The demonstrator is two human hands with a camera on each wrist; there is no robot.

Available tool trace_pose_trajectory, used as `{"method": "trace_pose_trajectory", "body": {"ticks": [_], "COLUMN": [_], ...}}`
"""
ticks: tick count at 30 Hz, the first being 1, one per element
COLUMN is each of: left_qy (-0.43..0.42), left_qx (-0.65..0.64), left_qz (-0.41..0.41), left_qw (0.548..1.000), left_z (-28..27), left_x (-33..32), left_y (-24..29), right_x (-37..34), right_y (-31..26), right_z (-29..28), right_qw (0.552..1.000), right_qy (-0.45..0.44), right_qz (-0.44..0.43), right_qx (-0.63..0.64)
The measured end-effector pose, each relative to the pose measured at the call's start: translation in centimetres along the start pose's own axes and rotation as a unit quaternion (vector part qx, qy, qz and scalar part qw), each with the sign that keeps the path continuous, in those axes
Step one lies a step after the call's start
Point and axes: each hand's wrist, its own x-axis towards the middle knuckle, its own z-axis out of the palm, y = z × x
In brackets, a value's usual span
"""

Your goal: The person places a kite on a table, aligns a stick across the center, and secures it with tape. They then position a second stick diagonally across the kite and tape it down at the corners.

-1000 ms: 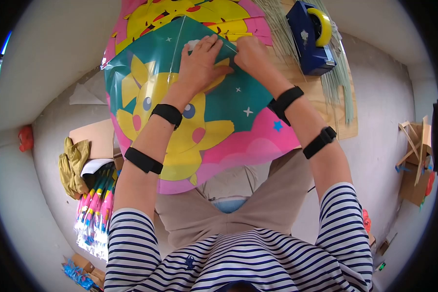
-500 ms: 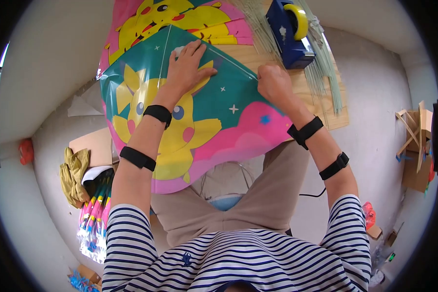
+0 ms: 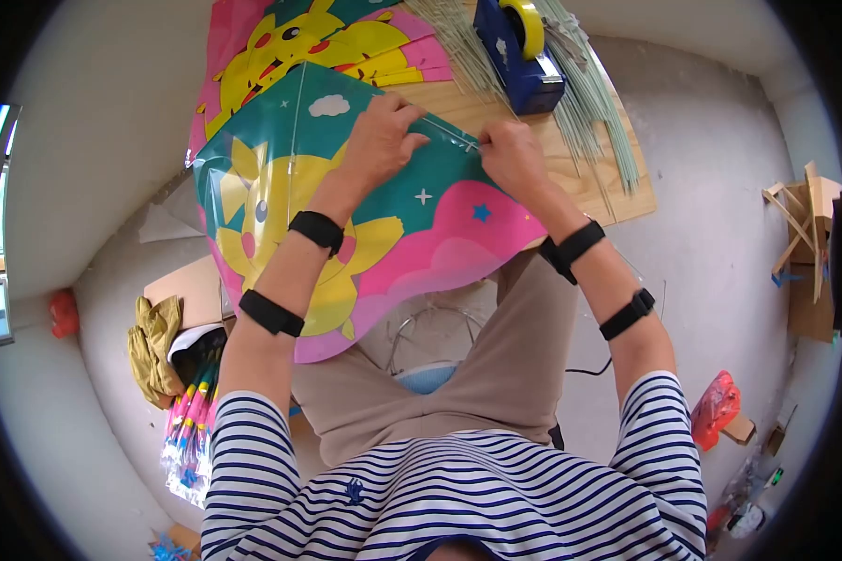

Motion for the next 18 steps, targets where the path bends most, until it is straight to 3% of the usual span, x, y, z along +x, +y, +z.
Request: {"method": "trace_pose_trajectory", "body": {"ticks": [11, 18], "left_qy": [0.031, 0.039], "left_qx": [0.021, 0.022], "left_qz": [-0.011, -0.015], "left_qw": [0.999, 0.999], "left_z": [2.2, 2.7], "left_x": [-0.6, -0.7], "left_y": [0.9, 0.5], "right_x": [0.2, -4.6], "right_y": [-1.5, 1.3], "right_z": [0.5, -4.4], "right_qw": [0.995, 0.993], "right_qy": [-0.042, -0.071], "right_qz": [0.025, 0.063], "right_qx": [-0.084, -0.075]}}
